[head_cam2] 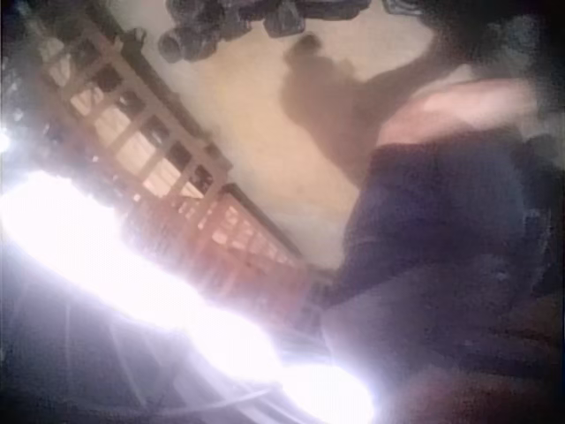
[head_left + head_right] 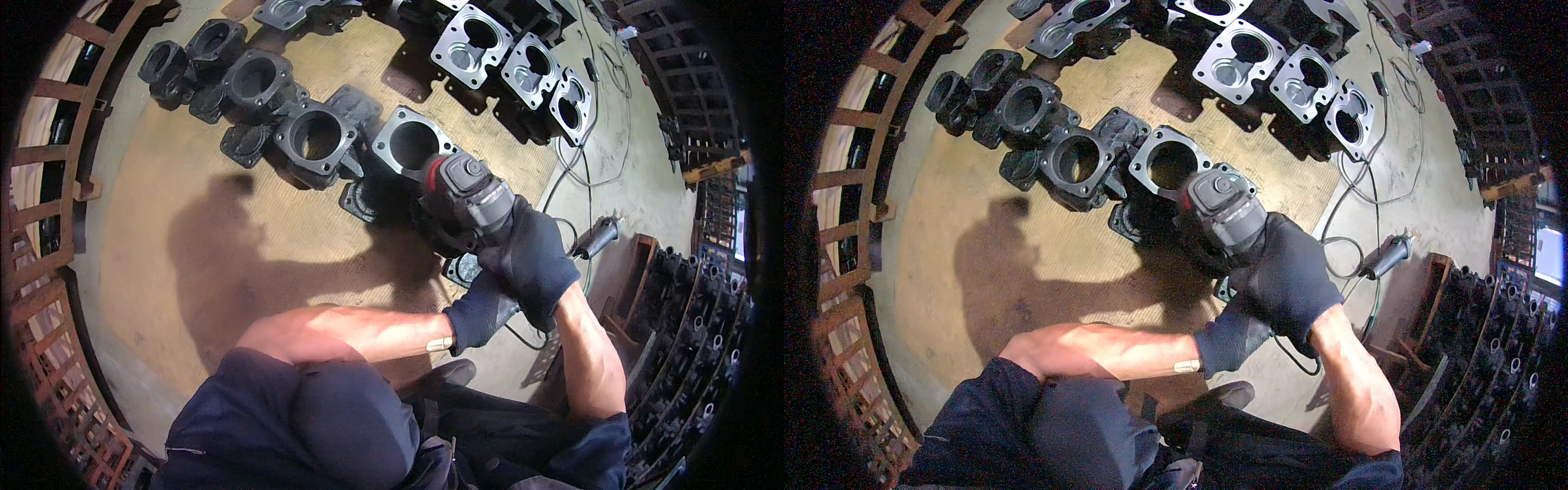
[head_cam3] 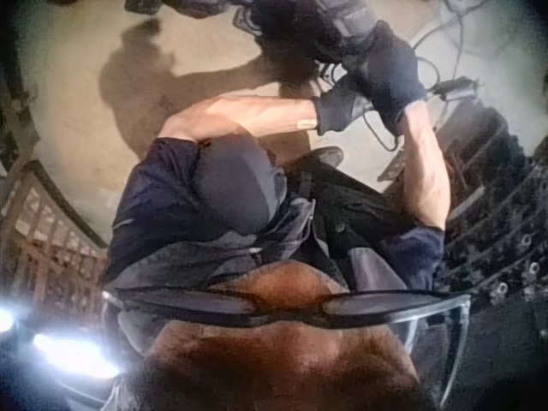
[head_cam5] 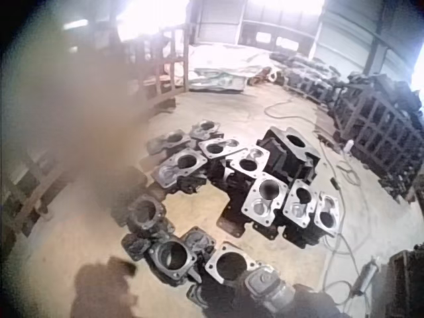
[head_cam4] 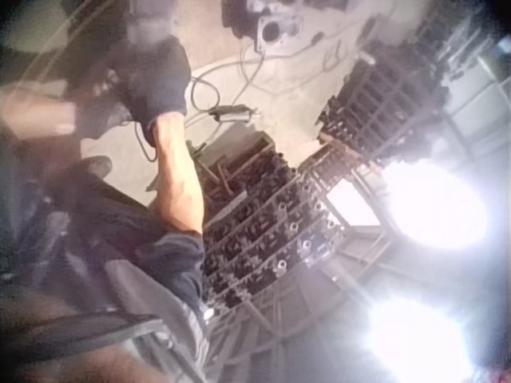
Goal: The person uses a handheld angle grinder to smooth the inner surfaces of several metal engine parts arranged on the floor. They systematically move from one part to the next, grinding the interior and edges while sitting on the ground.
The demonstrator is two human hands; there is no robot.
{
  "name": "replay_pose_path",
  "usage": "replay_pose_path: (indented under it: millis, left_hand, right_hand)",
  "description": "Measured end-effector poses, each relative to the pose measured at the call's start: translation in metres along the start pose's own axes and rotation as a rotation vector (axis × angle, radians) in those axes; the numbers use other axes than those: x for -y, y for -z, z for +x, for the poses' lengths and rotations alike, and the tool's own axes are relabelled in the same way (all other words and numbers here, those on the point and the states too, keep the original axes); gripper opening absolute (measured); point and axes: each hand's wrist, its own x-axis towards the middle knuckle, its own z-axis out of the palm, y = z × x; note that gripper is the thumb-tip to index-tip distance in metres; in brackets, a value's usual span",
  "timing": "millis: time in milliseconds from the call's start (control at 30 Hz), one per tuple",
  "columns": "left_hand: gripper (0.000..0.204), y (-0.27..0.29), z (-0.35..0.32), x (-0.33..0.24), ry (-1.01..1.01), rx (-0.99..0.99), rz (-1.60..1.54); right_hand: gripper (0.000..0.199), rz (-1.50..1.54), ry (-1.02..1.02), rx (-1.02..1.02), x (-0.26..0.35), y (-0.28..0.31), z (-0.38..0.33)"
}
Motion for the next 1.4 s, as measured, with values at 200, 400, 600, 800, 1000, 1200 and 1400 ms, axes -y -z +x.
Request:
replay_pose_path:
  millis: [200,400,600,800,1000,1200,1400]
  left_hand:
    - [0.037,0.009,-0.002,-0.009,-0.123,0.054,0.123]
    - [0.037,0.035,-0.023,-0.021,-0.207,-0.048,0.432]
    - [0.036,-0.001,-0.012,-0.02,-0.093,-0.01,0.515]
    - [0.037,-0.004,-0.014,-0.033,0.105,-0.146,-0.206]
    - [0.037,-0.003,-0.019,-0.024,-0.06,0.031,0.17]
    - [0.037,-0.012,-0.019,-0.035,0.017,-0.077,0.051]
    - [0.039,-0.016,-0.011,-0.014,0.014,0.016,0.06]
  right_hand:
    - [0.048,-0.1,0.044,0.018,0.013,-0.006,0.007]
    - [0.049,0.027,0.112,0.078,0.017,-0.033,0.018]
    - [0.05,-0.096,-0.011,0.026,0.008,-0.008,0.008]
    - [0.054,-0.085,0.029,0.051,0.02,-0.014,0.012]
    - [0.044,-0.109,0.019,0.051,0.016,-0.008,0.005]
    - [0.054,-0.087,0.024,0.013,0.018,-0.014,0.005]
    - [0.05,-0.172,-0.035,0.0,0.012,0.002,-0.005]
